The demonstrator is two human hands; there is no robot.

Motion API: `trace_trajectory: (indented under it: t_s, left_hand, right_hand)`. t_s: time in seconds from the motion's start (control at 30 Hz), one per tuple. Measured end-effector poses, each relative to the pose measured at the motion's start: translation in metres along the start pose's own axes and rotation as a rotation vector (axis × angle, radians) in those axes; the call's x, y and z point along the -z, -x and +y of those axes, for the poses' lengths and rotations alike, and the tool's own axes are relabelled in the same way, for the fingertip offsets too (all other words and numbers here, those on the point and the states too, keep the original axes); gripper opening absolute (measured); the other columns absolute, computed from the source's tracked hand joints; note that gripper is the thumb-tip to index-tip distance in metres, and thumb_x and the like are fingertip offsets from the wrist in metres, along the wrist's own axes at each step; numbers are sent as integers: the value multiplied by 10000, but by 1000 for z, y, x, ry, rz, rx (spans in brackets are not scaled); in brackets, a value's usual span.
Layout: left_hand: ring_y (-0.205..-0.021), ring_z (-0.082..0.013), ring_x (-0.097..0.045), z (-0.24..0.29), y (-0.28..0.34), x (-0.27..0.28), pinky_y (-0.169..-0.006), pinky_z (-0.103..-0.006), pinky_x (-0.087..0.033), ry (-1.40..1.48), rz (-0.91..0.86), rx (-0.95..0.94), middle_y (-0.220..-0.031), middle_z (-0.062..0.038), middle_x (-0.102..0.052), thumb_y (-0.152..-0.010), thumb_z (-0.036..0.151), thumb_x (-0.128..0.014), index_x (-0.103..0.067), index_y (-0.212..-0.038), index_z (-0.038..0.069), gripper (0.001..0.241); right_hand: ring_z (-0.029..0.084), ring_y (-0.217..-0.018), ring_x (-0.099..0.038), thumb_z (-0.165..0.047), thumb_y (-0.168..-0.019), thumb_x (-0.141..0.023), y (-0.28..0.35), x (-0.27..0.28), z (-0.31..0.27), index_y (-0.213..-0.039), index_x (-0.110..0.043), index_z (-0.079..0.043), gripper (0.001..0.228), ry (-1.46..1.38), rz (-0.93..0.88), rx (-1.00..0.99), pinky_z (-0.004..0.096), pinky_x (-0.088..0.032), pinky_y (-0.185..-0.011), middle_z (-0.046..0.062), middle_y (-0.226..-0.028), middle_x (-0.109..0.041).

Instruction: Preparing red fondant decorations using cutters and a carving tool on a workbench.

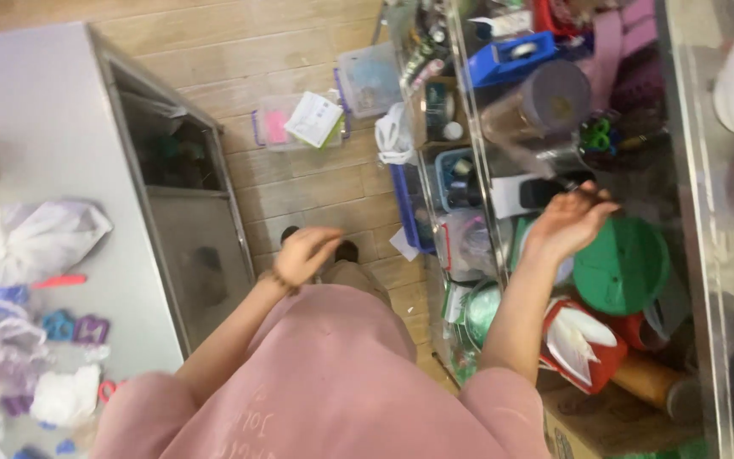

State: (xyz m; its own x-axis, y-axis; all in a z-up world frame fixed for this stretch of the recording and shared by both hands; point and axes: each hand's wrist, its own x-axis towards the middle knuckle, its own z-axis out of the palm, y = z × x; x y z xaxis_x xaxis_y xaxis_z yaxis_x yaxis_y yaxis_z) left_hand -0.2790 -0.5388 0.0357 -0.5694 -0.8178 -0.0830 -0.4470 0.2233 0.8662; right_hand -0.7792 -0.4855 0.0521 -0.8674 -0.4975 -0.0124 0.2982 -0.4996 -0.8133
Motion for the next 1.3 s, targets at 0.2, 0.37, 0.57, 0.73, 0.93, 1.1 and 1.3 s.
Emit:
trace_trajectory:
  t_s: [0.2,0.37,0.57,0.73,0.93,1.1,1.3]
  left_hand:
    - [-1000,-132,-699,78,-67,-7,-875,-286,-568,709,96,143,-1142,-75,-738,-945,208,-698,-602,-1354,80,440]
    - [-828,-104,-724,37,-59,-51,-765,-251,-603,890,337,187,-927,-62,-772,-1031,125,-703,-749,-1093,-10,155]
    - [-823,-110,-726,37,-9,-55,-752,-260,-598,690,381,350,-900,-73,-783,-957,138,-746,-760,-1095,-8,202]
    - [-909,-96,-699,52,5,-40,-819,-249,-556,515,290,336,-1017,-65,-780,-985,189,-690,-718,-1212,26,281]
    - [-884,-77,-700,34,29,-52,-792,-238,-549,496,243,438,-1009,-38,-789,-995,212,-666,-721,-1209,50,274]
    - [-837,-91,-697,48,16,-39,-763,-246,-555,422,203,387,-952,-52,-783,-982,209,-675,-725,-1185,42,268]
    - [-852,-122,-704,57,12,-25,-764,-275,-553,377,155,368,-985,-72,-784,-989,197,-657,-726,-1187,39,262]
  right_hand:
    - [125,-769,-593,-424,-1072,-568,103,-72,31,-1183,-596,-129,317,-55,-70,-338,273,-482,-678,54,-1103,-699]
    - [154,-765,-653,-384,-1080,-588,140,-104,48,-1195,-592,-115,293,63,-336,-450,324,-560,-687,87,-1061,-698]
    - [227,-762,-701,-267,-1066,-595,125,-120,7,-1205,-500,-81,251,331,-559,-394,382,-606,-703,142,-1000,-679]
    - [204,-803,-698,-222,-1144,-589,-48,-28,-33,-1120,-586,-11,212,797,-237,449,355,-617,-747,128,-929,-708]
    - [268,-876,-733,-296,-1009,-733,-146,16,-33,-1078,-704,-1,305,1409,-206,322,392,-569,-782,119,-1003,-761]
    - [397,-1001,-637,-275,-798,-920,-139,20,-20,-1048,-667,17,460,1694,-421,291,492,-479,-870,210,-1041,-697]
    - [308,-1055,-655,-310,-965,-799,-174,66,-18,-1139,-709,-107,282,1682,-321,170,442,-490,-920,124,-1121,-714]
